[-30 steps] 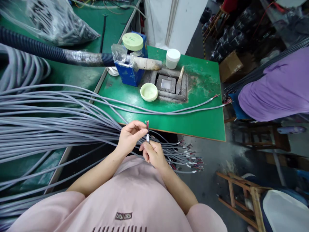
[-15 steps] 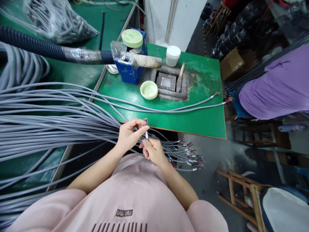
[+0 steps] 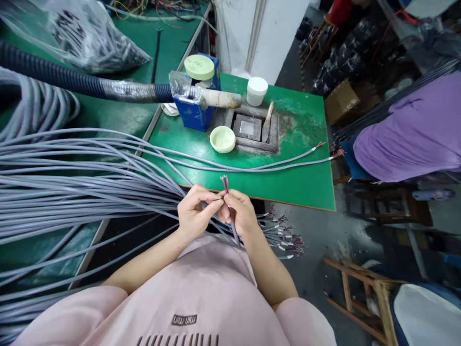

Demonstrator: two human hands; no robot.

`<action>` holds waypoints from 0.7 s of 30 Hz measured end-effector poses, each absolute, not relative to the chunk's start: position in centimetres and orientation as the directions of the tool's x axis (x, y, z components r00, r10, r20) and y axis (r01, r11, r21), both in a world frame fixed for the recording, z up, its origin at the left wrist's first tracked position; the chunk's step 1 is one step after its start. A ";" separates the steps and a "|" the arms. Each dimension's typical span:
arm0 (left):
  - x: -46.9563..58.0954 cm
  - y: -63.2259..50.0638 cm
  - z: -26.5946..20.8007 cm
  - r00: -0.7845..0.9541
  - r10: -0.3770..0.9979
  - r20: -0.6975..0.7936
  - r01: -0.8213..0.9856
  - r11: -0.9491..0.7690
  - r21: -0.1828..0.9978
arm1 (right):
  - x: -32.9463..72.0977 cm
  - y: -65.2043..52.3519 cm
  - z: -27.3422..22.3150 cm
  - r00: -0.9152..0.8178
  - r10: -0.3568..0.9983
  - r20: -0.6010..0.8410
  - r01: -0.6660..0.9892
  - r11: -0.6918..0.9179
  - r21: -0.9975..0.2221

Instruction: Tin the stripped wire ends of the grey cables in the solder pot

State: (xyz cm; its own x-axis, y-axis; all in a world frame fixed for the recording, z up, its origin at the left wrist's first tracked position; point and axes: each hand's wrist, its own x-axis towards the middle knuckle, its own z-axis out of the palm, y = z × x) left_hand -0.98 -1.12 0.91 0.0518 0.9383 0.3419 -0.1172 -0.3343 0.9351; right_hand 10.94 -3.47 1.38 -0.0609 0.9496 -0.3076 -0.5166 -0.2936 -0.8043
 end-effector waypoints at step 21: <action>-0.1 0.2 0.2 0.249 0.960 -0.128 -0.444 0.230 0.866 | 11.9 -0.8 2.0 0.326 0.943 0.068 0.043 0.057 -0.997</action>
